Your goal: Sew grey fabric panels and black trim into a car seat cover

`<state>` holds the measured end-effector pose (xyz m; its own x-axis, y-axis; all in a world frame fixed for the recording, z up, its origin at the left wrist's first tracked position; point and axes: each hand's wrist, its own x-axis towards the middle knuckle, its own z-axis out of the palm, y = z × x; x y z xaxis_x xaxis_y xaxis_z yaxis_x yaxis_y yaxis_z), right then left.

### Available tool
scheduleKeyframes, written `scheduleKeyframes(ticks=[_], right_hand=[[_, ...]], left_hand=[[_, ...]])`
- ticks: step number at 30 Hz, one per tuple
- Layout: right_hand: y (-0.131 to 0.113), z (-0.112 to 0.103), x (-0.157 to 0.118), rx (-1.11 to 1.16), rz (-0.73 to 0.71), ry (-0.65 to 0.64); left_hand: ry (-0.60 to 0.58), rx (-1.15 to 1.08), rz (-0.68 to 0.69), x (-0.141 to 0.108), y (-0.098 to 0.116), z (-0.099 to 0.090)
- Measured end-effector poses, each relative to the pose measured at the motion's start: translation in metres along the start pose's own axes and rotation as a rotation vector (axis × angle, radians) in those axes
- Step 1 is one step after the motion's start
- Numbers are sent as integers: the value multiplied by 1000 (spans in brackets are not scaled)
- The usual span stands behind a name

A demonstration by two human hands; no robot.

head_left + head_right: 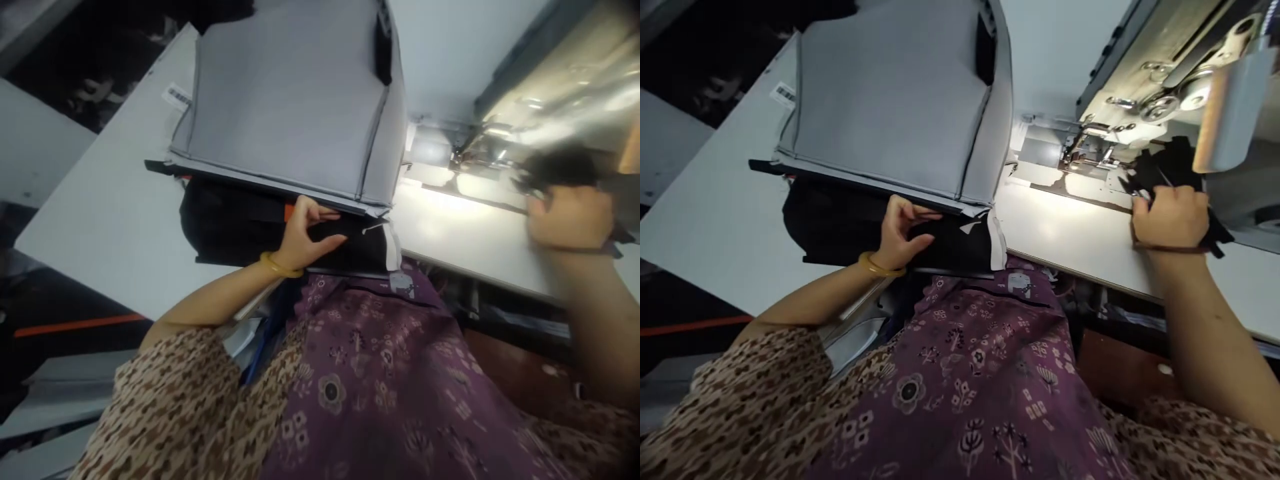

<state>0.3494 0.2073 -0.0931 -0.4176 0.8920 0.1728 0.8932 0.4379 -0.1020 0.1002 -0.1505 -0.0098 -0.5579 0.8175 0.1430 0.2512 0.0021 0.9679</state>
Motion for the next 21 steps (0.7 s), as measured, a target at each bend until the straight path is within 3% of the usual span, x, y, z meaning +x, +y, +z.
scheduleKeyframes(ticks=[2,4,9,12,16,21], right_hand=[[17,19,5,-72,3,-90],[22,25,4,-86,-47,-142],[4,4,-5,-163,-181,-149],[-7,-9,-10,-143,-233,-162],[-11,-16,-8,55,-178,-177],[-33,-27,-22,212,-90,-130]], left_hand=[[1,2,-17,3,7,17],[-15,16,-31,8,12,33],[63,10,-64,28,3,61],[164,-163,-136,36,-7,69],[235,-501,-328,39,-6,72],[229,-600,-481,39,9,72]])
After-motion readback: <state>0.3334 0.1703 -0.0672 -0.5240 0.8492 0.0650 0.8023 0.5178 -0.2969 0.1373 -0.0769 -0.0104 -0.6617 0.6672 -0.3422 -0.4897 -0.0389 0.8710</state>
